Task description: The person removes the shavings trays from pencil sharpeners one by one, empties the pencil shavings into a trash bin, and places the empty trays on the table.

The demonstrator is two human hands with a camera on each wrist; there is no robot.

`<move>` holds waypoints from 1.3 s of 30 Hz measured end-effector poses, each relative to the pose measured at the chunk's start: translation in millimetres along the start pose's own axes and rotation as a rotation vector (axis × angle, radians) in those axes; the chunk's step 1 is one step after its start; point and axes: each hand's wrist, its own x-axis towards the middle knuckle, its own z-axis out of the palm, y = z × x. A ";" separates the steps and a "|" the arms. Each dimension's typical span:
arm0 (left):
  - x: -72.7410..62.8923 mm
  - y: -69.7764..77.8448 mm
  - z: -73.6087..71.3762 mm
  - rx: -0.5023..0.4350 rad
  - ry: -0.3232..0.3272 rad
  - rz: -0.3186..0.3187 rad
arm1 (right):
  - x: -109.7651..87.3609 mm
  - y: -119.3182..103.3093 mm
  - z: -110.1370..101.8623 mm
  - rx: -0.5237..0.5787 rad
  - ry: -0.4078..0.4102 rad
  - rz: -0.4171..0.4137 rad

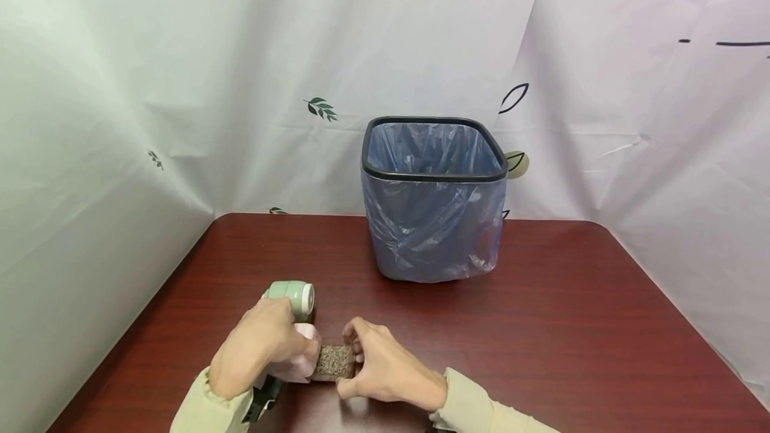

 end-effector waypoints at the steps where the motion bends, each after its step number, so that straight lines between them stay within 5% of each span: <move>1: 0.1 -0.5 -0.4 0.005 -0.001 0.000 | 0.2 -0.1 -0.4 0.008 -0.001 0.000; 39: 0.1 -7.0 1.4 0.084 -0.059 -0.063 | 8.7 11.5 -26.9 0.218 -0.072 0.046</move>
